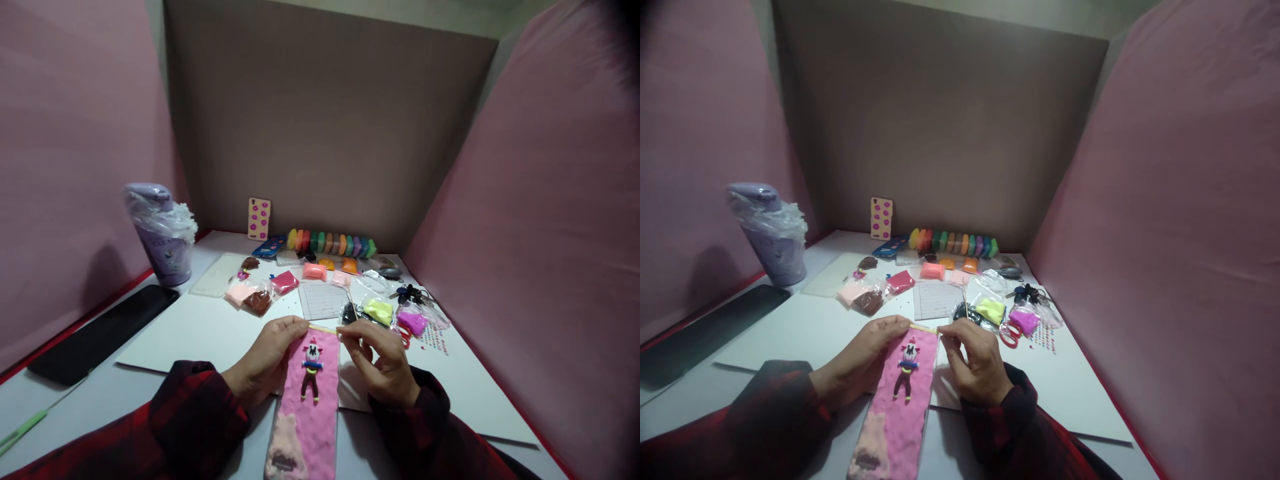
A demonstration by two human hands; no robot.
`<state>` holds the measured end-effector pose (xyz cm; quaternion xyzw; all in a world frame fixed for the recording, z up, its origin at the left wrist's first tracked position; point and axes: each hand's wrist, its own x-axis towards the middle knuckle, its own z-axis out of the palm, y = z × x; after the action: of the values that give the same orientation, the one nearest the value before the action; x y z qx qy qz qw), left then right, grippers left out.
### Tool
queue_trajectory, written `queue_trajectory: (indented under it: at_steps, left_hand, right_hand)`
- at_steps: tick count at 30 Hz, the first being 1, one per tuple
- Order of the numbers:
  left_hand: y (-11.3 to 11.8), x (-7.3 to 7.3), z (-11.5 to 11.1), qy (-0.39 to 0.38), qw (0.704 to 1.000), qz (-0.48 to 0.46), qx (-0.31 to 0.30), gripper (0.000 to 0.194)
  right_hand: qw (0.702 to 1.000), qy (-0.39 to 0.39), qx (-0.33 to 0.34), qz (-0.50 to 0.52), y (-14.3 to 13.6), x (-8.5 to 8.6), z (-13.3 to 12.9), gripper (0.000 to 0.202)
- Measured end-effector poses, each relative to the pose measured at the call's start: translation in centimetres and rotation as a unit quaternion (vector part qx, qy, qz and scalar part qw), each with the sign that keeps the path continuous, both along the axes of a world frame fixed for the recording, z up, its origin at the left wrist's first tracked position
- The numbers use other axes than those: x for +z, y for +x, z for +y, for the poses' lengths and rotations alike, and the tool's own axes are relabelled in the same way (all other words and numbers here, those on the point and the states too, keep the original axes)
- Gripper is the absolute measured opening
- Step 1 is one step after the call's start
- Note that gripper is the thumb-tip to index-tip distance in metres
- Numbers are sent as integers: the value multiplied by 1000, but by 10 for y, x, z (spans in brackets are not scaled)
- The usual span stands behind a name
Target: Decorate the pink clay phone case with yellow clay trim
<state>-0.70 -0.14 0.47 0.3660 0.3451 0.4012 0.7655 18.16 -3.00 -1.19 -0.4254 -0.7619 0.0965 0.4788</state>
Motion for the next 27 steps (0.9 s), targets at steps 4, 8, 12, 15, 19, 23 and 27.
queue_trajectory:
  at_steps: [4,8,12,15,19,23,27]
  left_hand:
    - [1,0,-1,-4,1000,-16,3,23]
    - [0,0,-1,25,998,-48,-27,26]
    - [-1,2,-4,26,996,-61,-66,28]
    - [-2,1,-4,15,996,-59,-73,27]
    - [-2,-2,-3,18,995,-67,-75,27]
    - [-2,-3,-3,20,995,-66,-74,27]
    - [-2,0,-3,22,995,-67,-77,29]
  right_hand:
    - [1000,-3,-5,-18,1,0,-1,16]
    - [1000,3,8,-22,1,-1,0,16]
    - [1000,4,17,-22,-1,-2,1,17]
    - [999,11,25,-19,-2,-2,1,19]
    - [998,27,48,-16,-1,-4,2,22]
    - [998,25,51,-7,0,-5,3,21]
    - [999,27,44,-6,-2,-3,2,17]
